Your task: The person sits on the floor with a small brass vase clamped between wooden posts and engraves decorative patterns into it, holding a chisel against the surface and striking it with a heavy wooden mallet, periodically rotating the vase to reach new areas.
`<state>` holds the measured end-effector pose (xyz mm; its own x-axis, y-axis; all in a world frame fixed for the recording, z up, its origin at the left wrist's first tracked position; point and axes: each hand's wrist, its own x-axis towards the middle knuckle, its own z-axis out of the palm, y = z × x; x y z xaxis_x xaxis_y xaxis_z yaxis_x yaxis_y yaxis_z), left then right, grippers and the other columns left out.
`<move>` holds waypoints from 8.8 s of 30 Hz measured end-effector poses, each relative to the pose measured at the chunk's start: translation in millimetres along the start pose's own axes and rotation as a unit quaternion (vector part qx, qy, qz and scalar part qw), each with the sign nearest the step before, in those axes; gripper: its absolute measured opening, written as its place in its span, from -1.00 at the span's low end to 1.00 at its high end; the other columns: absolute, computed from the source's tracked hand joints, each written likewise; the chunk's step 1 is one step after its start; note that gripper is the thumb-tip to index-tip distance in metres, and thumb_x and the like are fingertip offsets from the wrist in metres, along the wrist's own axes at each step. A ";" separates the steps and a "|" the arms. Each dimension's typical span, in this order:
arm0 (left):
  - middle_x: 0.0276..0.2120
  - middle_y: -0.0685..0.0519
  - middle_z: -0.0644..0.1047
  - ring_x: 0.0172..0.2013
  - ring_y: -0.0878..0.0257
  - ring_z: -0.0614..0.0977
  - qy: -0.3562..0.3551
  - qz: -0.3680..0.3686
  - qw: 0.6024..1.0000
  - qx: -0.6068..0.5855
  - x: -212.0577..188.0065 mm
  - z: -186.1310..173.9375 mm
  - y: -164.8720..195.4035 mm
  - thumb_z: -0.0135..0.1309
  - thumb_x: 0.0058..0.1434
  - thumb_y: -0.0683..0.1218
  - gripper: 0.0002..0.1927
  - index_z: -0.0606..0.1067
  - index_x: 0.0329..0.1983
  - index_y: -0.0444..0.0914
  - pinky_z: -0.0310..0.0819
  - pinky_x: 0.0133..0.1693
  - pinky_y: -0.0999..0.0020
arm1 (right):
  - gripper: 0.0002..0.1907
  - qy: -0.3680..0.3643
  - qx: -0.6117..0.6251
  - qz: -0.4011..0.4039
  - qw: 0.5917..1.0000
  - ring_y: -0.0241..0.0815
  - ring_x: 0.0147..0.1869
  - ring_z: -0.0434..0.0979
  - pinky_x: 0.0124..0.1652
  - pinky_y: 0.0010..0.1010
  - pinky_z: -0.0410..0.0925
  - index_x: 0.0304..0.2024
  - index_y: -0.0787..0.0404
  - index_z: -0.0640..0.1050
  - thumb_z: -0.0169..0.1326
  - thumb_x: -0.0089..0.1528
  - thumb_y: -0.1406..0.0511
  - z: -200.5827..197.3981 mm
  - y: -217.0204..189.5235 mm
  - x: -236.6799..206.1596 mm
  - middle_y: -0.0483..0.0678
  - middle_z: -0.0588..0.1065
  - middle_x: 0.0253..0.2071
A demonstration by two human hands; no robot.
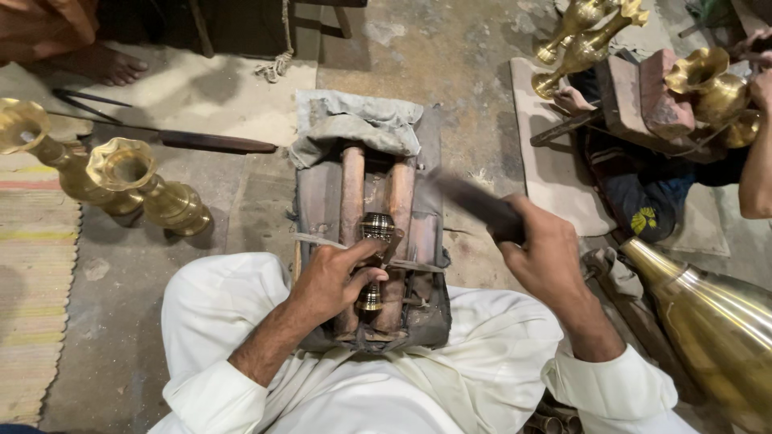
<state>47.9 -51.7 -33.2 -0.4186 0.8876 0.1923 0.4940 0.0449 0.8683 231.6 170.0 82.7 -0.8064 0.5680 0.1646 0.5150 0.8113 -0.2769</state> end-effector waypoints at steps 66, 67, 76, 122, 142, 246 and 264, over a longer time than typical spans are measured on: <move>-0.26 -0.14 0.69 -0.26 0.03 0.76 0.018 0.089 0.996 0.018 9.7 0.1 -5.0 0.33 0.13 -0.08 -0.58 0.55 0.04 -0.27 0.65 -0.26 0.20 | -0.59 0.010 -0.036 -0.100 0.994 0.07 -0.18 0.54 -0.17 -0.14 0.39 -0.11 0.15 0.59 0.19 -0.04 0.47 -1.5 -8.1 -4.4 0.02 0.55 -0.32; -0.27 -0.13 0.69 -0.28 0.04 0.76 0.007 0.077 0.997 0.017 11.1 0.2 -5.1 0.34 0.13 -0.08 -0.58 0.56 0.04 -0.26 0.65 -0.27 0.20 | -0.61 -0.003 -0.024 -0.068 0.997 0.05 -0.19 0.54 -0.17 -0.15 0.39 -0.10 0.14 0.59 0.19 -0.01 0.47 -3.0 -8.0 -3.0 0.02 0.54 -0.35; -0.31 -0.11 0.69 -0.32 0.04 0.77 -0.011 0.040 0.999 0.005 10.6 -2.5 -4.2 0.35 0.11 -0.08 -0.57 0.57 0.05 -0.24 0.64 -0.30 0.20 | -0.57 0.038 -0.085 -0.172 0.981 0.17 -0.15 0.54 -0.16 -0.06 0.38 -0.16 0.19 0.55 0.17 -0.12 0.48 -4.2 -5.8 -2.8 0.05 0.55 -0.27; -0.19 -0.12 0.69 -0.23 0.15 0.76 0.042 0.074 0.995 -0.052 12.7 -5.0 0.8 0.29 0.20 -0.06 -0.62 0.55 0.04 -0.32 0.70 -0.23 0.20 | -0.53 -0.040 -0.085 -0.109 0.990 0.18 -0.17 0.55 -0.19 -0.04 0.38 -0.10 0.17 0.56 0.18 -0.11 0.47 -0.3 12.8 -10.0 0.05 0.56 -0.30; -0.52 -0.14 0.61 -0.43 -0.08 0.70 -0.051 0.016 0.996 0.068 22.1 0.3 23.9 0.29 0.17 -0.06 -0.68 0.51 -0.05 -0.21 0.55 -0.40 0.06 | -0.67 0.036 0.056 0.038 0.997 0.02 -0.22 0.62 -0.18 -0.19 0.42 -0.10 0.18 0.59 0.23 0.06 0.43 42.4 28.4 -27.2 0.06 0.57 -0.30; -0.37 0.04 0.61 -0.33 0.40 0.64 0.157 -0.218 0.913 -0.308 -96.7 -8.8 -31.7 0.26 0.11 -0.31 -0.57 0.50 0.07 -0.38 0.61 -0.27 0.50 | -0.64 0.017 0.523 0.490 0.697 -0.22 -0.48 0.38 -0.45 -0.33 0.31 -0.01 0.39 0.54 0.18 0.25 0.25 121.7 132.1 -207.2 -0.07 0.39 -0.53; -0.29 0.01 0.62 -0.27 0.36 0.68 0.230 -0.077 0.902 -0.357 -77.2 33.4 -27.2 0.21 0.20 -0.30 -0.63 0.48 0.08 -0.38 0.59 -0.27 0.51 | -0.59 0.012 0.632 0.247 0.734 -0.29 -0.47 0.51 -0.44 -0.42 0.45 0.06 0.25 0.46 0.09 0.29 0.12 151.9 3.7 -126.1 -0.11 0.45 -0.50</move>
<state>92.2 -106.1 -87.0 -0.7937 0.6041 0.0717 -0.1439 -0.3009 0.9427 291.0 80.4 -82.9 -0.5984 0.7646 -0.2395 0.0488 -0.2636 -0.9634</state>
